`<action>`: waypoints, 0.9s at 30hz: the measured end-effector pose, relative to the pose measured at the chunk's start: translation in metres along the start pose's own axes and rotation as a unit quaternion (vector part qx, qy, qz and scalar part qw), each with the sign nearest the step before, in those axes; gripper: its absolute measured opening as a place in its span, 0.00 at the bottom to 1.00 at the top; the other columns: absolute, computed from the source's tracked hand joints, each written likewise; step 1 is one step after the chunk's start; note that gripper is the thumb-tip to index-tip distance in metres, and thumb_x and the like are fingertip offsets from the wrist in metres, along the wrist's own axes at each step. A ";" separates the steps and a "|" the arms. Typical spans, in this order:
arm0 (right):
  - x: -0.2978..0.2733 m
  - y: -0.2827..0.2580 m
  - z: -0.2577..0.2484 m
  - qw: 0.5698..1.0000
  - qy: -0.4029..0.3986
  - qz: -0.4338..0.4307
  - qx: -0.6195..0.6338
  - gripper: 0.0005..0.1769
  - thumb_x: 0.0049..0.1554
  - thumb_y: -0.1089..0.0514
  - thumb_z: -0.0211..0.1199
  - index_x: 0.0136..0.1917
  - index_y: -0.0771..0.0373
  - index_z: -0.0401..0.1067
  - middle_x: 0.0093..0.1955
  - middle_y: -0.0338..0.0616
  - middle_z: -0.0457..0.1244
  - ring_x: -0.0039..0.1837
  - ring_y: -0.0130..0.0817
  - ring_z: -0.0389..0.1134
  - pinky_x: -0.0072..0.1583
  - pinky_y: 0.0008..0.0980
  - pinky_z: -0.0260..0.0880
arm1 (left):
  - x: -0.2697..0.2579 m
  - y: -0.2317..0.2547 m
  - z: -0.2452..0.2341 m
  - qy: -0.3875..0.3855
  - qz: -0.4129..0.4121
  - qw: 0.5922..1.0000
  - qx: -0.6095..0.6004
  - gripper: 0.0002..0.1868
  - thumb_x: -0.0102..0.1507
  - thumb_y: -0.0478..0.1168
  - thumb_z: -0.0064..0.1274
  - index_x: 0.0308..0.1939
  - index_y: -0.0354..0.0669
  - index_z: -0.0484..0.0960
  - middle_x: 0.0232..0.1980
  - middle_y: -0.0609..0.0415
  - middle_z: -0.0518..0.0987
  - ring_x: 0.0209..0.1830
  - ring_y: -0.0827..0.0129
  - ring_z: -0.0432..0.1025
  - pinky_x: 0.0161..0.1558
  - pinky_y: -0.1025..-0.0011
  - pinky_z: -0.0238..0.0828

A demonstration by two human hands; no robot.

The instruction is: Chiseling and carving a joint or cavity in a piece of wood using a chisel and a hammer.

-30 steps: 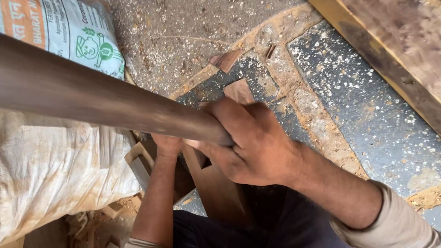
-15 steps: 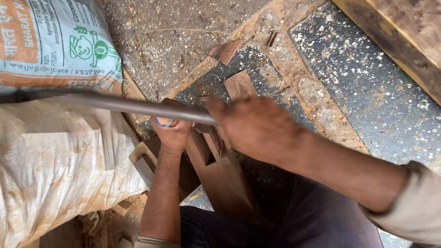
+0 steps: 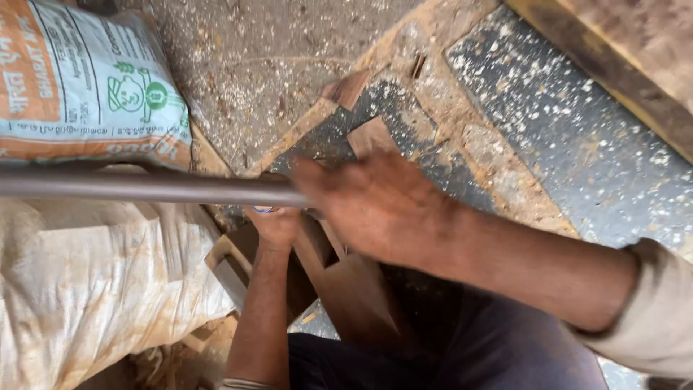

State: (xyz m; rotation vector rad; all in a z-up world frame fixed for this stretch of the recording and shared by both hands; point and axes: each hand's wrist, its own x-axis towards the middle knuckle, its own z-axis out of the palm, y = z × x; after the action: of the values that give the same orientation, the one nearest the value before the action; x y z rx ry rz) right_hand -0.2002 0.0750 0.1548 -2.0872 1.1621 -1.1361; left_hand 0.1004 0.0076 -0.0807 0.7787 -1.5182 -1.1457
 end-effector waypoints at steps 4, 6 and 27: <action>-0.028 0.029 0.034 0.928 -0.282 0.105 -0.221 0.11 0.59 0.68 0.50 0.56 0.70 0.61 0.25 0.43 0.57 0.22 0.29 0.61 0.20 0.32 0.67 | -0.008 -0.001 -0.002 -0.007 -0.033 0.998 -0.053 0.10 0.68 0.32 0.67 0.48 0.41 0.81 0.37 0.56 0.82 0.32 0.74 0.78 0.36 0.71 0.78; -0.018 0.017 0.025 0.937 -0.261 0.100 -0.209 0.15 0.57 0.71 0.50 0.58 0.70 0.62 0.25 0.44 0.56 0.22 0.28 0.61 0.20 0.30 0.66 | -0.011 -0.002 -0.005 0.017 -0.045 0.988 0.150 0.11 0.66 0.33 0.66 0.50 0.42 0.81 0.38 0.54 0.83 0.31 0.72 0.79 0.36 0.69 0.80; -0.021 0.024 0.032 0.968 -0.177 0.160 -0.073 0.11 0.68 0.64 0.43 0.56 0.66 0.67 0.26 0.42 0.58 0.22 0.29 0.59 0.22 0.33 0.58 | 0.011 0.010 0.006 0.020 -0.043 0.997 0.065 0.12 0.65 0.40 0.67 0.44 0.43 0.78 0.40 0.56 0.79 0.37 0.74 0.76 0.41 0.74 0.79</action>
State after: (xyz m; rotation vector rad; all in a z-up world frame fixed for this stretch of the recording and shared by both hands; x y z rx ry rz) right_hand -0.1903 0.0813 0.1115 -2.0044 1.3683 -0.5182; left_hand 0.0926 0.0026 -0.0675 0.9573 -1.5508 -1.0953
